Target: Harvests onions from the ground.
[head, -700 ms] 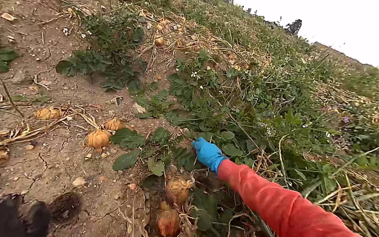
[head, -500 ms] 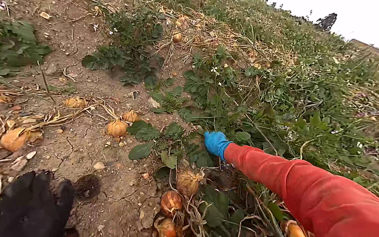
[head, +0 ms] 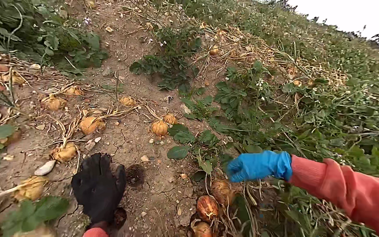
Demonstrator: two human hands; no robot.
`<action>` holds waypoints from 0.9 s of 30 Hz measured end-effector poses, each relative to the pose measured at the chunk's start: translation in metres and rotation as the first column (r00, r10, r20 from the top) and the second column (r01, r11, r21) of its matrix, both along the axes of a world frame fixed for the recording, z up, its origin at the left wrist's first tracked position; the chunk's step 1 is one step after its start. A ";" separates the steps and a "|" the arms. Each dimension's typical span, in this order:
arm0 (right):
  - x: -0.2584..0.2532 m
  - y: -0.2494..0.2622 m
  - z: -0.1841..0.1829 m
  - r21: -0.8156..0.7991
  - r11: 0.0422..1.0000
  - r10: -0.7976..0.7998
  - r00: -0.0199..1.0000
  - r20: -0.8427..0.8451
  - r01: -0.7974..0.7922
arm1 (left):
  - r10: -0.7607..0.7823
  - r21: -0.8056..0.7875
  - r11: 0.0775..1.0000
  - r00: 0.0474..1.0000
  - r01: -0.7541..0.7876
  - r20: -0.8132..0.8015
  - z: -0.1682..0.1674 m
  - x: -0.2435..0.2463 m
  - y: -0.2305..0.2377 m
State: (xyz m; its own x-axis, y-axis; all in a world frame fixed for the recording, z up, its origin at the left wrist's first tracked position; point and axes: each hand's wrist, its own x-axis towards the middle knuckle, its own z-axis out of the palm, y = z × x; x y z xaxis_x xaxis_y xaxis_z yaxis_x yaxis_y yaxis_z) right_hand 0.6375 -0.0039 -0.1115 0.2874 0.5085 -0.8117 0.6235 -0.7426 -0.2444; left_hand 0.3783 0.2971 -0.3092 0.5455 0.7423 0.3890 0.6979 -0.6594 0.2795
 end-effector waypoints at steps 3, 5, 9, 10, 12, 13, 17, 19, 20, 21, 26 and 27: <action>0.064 0.130 -0.049 0.405 0.914 -0.117 0.961 0.250 0.006 | 0.008 0.011 1.000 1.000 -0.007 -0.027 0.002 0.001 -0.001; 0.088 0.209 -0.087 0.488 0.872 -0.193 0.943 0.271 0.038 | -0.005 0.019 1.000 0.999 0.006 -0.043 0.006 0.000 -0.002; 0.067 0.280 -0.118 0.322 0.942 -0.197 0.933 0.303 0.094 | 0.005 -0.010 1.000 0.995 -0.006 -0.096 0.005 0.002 0.001; 0.057 0.283 -0.113 0.287 0.949 -0.212 0.936 0.282 0.129 | 0.007 -0.013 1.000 0.994 -0.008 -0.112 0.005 0.001 0.002; 0.049 0.280 -0.114 0.279 0.944 -0.259 0.919 0.297 0.176 | 0.009 -0.012 1.000 0.992 -0.011 -0.122 0.002 0.001 0.000; 0.050 0.275 -0.119 0.313 0.933 -0.286 0.894 0.344 0.178 | 0.015 -0.010 1.000 0.993 -0.016 -0.117 0.002 0.002 -0.001; 0.041 0.257 -0.110 0.440 0.888 -0.336 0.843 0.420 0.135 | 0.026 -0.012 1.000 0.996 -0.027 -0.084 0.006 0.006 -0.001; 0.041 0.263 -0.103 0.356 0.930 -0.255 0.854 0.453 0.089 | 0.026 -0.005 1.000 0.999 -0.026 -0.037 0.005 0.007 -0.002; 0.047 0.268 -0.100 0.299 0.951 -0.219 0.863 0.456 0.083 | 0.023 -0.006 1.000 0.999 -0.023 -0.027 0.005 0.010 -0.002; 0.055 0.272 -0.101 0.260 0.963 -0.181 0.877 0.445 0.067 | 0.024 -0.017 1.000 0.999 -0.024 -0.026 0.006 0.013 -0.003; 0.083 0.295 -0.136 0.327 0.925 -0.261 0.950 0.174 0.195 | 0.061 -0.087 0.994 0.997 -0.065 -0.049 0.001 0.014 -0.006; 0.078 0.296 -0.137 0.314 0.922 -0.282 0.948 0.147 0.226 | 0.081 -0.059 0.995 0.996 -0.083 -0.041 -0.003 0.014 -0.005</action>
State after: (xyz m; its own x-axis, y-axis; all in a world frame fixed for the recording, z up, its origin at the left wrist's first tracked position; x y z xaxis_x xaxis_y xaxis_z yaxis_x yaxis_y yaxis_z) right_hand 0.7159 0.2920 -0.2483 0.5695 0.6021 -0.5596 0.4782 -0.7964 -0.3702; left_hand 0.3928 0.2923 -0.3118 0.4957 0.8067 0.3218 0.7597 -0.5823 0.2894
